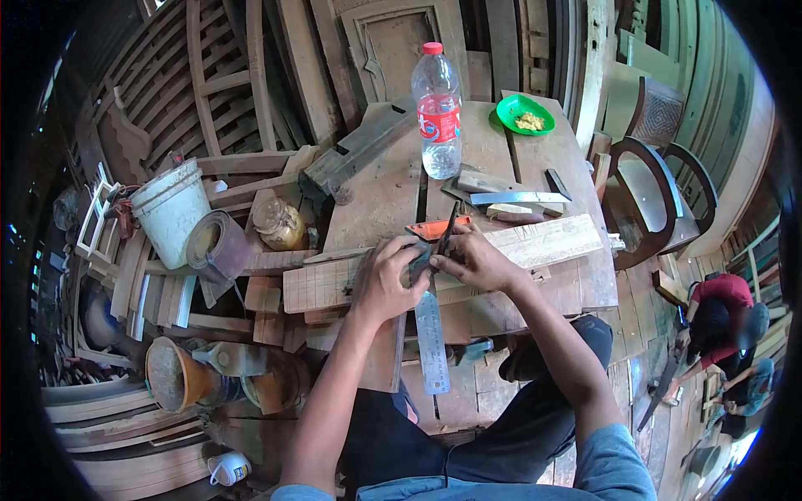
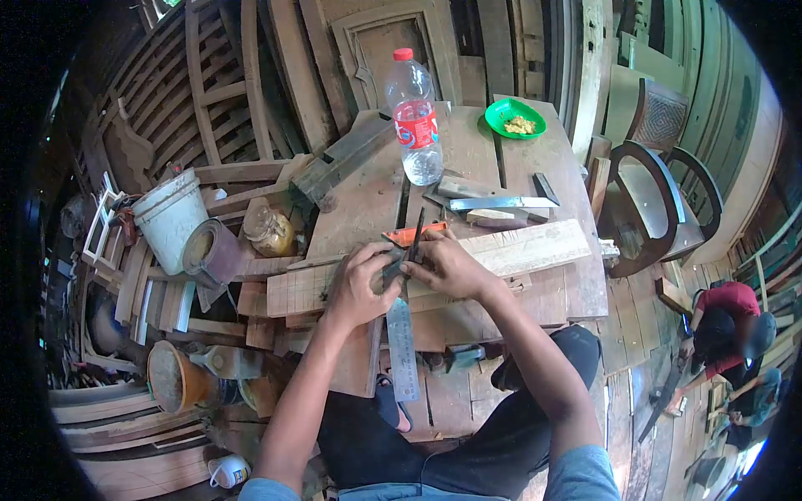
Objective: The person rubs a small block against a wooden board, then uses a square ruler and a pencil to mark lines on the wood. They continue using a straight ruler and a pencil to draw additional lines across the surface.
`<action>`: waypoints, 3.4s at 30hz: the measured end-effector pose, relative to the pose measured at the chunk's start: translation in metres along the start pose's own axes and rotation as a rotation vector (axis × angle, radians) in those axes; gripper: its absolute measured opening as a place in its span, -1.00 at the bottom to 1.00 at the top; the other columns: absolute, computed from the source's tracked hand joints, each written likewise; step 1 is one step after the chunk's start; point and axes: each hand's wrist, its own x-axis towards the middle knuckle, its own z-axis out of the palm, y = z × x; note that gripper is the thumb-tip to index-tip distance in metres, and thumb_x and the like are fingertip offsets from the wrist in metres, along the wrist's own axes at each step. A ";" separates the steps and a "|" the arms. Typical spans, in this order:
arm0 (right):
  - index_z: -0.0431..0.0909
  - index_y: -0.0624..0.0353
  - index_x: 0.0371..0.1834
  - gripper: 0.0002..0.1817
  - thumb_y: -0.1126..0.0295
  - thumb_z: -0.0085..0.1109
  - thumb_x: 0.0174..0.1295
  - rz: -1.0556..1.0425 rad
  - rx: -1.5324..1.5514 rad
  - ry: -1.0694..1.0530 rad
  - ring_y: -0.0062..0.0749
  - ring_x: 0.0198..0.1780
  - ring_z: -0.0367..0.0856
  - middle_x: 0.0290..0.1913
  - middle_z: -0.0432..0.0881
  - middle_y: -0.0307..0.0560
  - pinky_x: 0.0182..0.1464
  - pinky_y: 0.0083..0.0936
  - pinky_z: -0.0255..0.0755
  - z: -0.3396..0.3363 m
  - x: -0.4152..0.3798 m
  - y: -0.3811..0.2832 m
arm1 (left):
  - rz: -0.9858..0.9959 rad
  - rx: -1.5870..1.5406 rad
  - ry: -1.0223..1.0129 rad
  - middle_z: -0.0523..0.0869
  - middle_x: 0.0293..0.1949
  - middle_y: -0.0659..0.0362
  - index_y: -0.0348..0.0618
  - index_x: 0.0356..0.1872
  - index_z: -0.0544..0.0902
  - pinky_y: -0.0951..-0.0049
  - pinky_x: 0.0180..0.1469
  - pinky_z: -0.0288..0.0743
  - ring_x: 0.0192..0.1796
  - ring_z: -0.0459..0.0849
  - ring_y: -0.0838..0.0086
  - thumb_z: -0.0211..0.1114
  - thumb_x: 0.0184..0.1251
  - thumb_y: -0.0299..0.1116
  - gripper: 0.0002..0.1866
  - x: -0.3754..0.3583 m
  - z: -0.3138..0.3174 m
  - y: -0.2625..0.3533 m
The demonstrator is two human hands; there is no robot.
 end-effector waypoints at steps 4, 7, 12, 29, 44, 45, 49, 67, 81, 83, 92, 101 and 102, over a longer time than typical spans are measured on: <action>0.82 0.26 -0.08 -0.59 0.05 0.44 0.64 0.053 -0.047 -0.109 0.14 0.26 0.66 -0.06 0.78 0.20 0.57 0.13 0.30 -0.004 0.001 -0.001 | -0.002 -0.006 0.007 0.88 0.27 0.02 -0.23 0.12 0.92 0.01 0.44 0.71 0.33 0.84 0.00 0.62 0.26 -0.30 -0.58 0.001 0.000 0.000; 0.79 0.26 -0.10 -0.59 0.05 0.45 0.64 0.022 -0.048 -0.044 0.14 0.25 0.67 -0.08 0.77 0.20 0.57 0.14 0.28 -0.001 -0.002 0.002 | -0.014 -0.008 -0.002 0.89 0.27 0.01 -0.23 0.13 0.92 0.01 0.43 0.71 0.32 0.84 -0.01 0.62 0.26 -0.30 -0.58 0.001 0.000 0.001; 0.76 0.25 -0.13 -0.58 0.04 0.46 0.63 0.039 -0.027 -0.098 0.14 0.25 0.67 -0.10 0.75 0.19 0.56 0.20 0.26 0.000 -0.003 0.005 | -0.016 -0.008 -0.007 0.89 0.28 0.02 -0.23 0.13 0.92 0.01 0.42 0.71 0.32 0.84 0.00 0.62 0.27 -0.29 -0.58 0.001 -0.002 0.002; 0.86 0.17 0.03 -0.69 0.12 0.51 0.62 0.104 -0.034 -0.149 0.00 0.34 0.67 0.05 0.84 0.07 0.59 0.06 0.24 -0.003 -0.003 0.004 | -0.021 -0.007 -0.019 0.88 0.31 0.04 -0.21 0.15 0.92 0.02 0.45 0.70 0.35 0.83 0.02 0.63 0.26 -0.27 -0.56 0.000 0.000 -0.002; 0.86 0.21 -0.07 -0.68 0.14 0.51 0.61 0.114 -0.034 -0.142 -0.01 0.37 0.67 0.03 0.86 0.05 0.62 0.06 0.22 -0.003 -0.004 -0.001 | -0.016 -0.007 -0.004 0.89 0.30 0.03 -0.21 0.13 0.93 0.03 0.45 0.71 0.35 0.85 0.02 0.62 0.26 -0.27 -0.57 0.000 0.000 0.001; 0.86 0.21 -0.07 -0.68 0.14 0.51 0.61 0.119 -0.036 -0.161 -0.01 0.37 0.67 0.03 0.86 0.05 0.62 0.06 0.22 -0.004 -0.003 -0.002 | -0.014 -0.006 -0.004 0.89 0.30 0.03 -0.21 0.13 0.93 0.02 0.45 0.71 0.35 0.85 0.02 0.63 0.26 -0.27 -0.57 0.001 0.000 0.001; 0.76 0.23 -0.19 -0.58 0.04 0.47 0.62 0.035 0.010 -0.059 0.05 0.14 0.67 -0.25 0.70 0.10 0.52 0.13 0.27 0.002 -0.004 0.000 | -0.018 -0.002 -0.013 0.89 0.31 0.04 -0.20 0.16 0.93 0.02 0.45 0.70 0.35 0.85 0.03 0.63 0.26 -0.26 -0.55 0.001 -0.001 0.001; 0.64 0.21 -0.36 -0.52 0.05 0.51 0.58 0.008 0.015 -0.036 0.07 0.01 0.65 -0.34 0.61 0.08 0.39 0.07 0.32 0.005 -0.006 0.001 | -0.027 -0.013 -0.020 0.88 0.34 0.05 -0.21 0.19 0.92 0.01 0.45 0.71 0.36 0.84 0.02 0.62 0.23 -0.27 -0.51 -0.001 0.001 -0.002; 0.64 0.22 -0.36 -0.53 0.07 0.51 0.58 0.011 0.014 -0.040 0.08 -0.01 0.63 -0.34 0.61 0.06 0.40 0.06 0.31 0.005 -0.005 0.000 | -0.010 -0.009 -0.013 0.88 0.32 0.04 -0.21 0.19 0.91 0.01 0.47 0.69 0.36 0.84 0.01 0.62 0.22 -0.27 -0.51 0.000 0.000 -0.002; 0.69 0.23 -0.25 -0.59 0.10 0.45 0.65 0.075 0.025 -0.086 -0.07 -0.04 0.67 -0.31 0.67 0.00 0.35 -0.03 0.39 -0.001 -0.006 -0.003 | -0.017 -0.013 -0.013 0.88 0.32 0.04 -0.20 0.19 0.91 0.00 0.46 0.70 0.36 0.84 0.00 0.63 0.24 -0.27 -0.52 0.000 0.001 -0.002; 0.72 0.26 0.27 -0.75 0.29 0.25 0.86 0.213 0.432 0.672 -0.63 -0.10 0.75 -0.15 0.83 -0.18 -0.07 -0.49 0.60 -0.023 0.012 -0.014 | -0.029 -0.026 -0.009 0.88 0.29 -0.06 -0.27 0.16 0.91 0.02 0.45 0.72 0.34 0.86 -0.06 0.65 0.30 -0.33 -0.57 0.002 -0.004 0.004; 0.83 0.17 -0.19 -0.42 -0.15 0.23 0.76 0.559 -0.150 -0.119 0.38 -0.22 0.86 -0.34 0.83 0.27 -0.13 0.22 0.69 -0.006 -0.073 -0.113 | -0.068 -0.115 -0.027 0.84 0.30 -0.06 -0.25 0.16 0.91 0.06 0.46 0.71 0.34 0.85 -0.01 0.68 0.25 -0.35 -0.56 0.002 -0.001 -0.001; 0.83 0.18 -0.22 -0.36 -0.21 0.20 0.76 0.579 -0.157 -0.159 0.39 -0.21 0.87 -0.34 0.83 0.30 -0.12 0.23 0.70 -0.001 -0.080 -0.121 | -0.069 -0.104 -0.024 0.82 0.31 -0.06 -0.24 0.16 0.91 0.05 0.46 0.70 0.34 0.83 -0.01 0.68 0.24 -0.35 -0.55 0.001 0.000 0.001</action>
